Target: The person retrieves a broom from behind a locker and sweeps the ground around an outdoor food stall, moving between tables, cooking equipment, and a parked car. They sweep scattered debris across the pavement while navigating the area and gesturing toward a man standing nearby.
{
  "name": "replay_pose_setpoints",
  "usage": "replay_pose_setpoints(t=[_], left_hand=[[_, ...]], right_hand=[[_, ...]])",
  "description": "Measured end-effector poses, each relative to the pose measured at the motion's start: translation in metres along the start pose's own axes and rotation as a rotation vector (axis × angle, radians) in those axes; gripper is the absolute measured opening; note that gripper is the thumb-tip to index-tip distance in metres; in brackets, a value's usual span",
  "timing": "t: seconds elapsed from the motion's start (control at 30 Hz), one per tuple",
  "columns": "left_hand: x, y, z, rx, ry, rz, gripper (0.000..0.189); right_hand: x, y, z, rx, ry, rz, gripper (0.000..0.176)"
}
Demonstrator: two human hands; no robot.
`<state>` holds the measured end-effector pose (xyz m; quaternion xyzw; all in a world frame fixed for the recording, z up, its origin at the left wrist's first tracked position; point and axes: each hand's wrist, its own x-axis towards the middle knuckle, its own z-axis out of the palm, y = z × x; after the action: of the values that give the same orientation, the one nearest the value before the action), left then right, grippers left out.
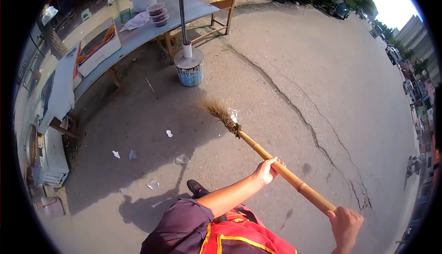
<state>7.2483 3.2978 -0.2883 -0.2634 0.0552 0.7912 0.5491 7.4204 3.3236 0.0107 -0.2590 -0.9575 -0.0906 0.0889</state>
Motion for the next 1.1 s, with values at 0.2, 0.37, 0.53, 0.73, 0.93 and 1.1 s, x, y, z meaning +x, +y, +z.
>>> replay_pose_setpoints(t=[0.2,0.37,0.53,0.73,0.93,1.1], left_hand=[[0.053,-0.031,-0.065,0.19,0.12,-0.099,0.01],[-0.032,-0.021,-0.155,0.023,0.317,0.051,0.013],[-0.131,0.082,-0.253,-0.025,0.711,0.343,0.013],[-0.158,0.054,-0.186,-0.038,0.592,0.531,0.016],[-0.164,-0.05,-0.098,-0.041,-0.025,0.122,0.012],[-0.233,-0.054,-0.16,0.005,0.11,-0.036,0.014]], right_hand=[[-0.077,0.046,0.107,0.498,-0.2,0.286,0.027],[-0.034,0.072,0.101,0.276,-0.485,-0.188,0.035],[-0.048,-0.002,0.188,0.468,-0.673,-0.409,0.039],[-0.047,0.013,0.173,0.38,-0.563,-0.41,0.045],[-0.078,0.035,0.003,0.435,-0.166,-0.018,0.035],[-0.136,-0.07,-0.067,0.166,-0.499,0.035,0.033]])
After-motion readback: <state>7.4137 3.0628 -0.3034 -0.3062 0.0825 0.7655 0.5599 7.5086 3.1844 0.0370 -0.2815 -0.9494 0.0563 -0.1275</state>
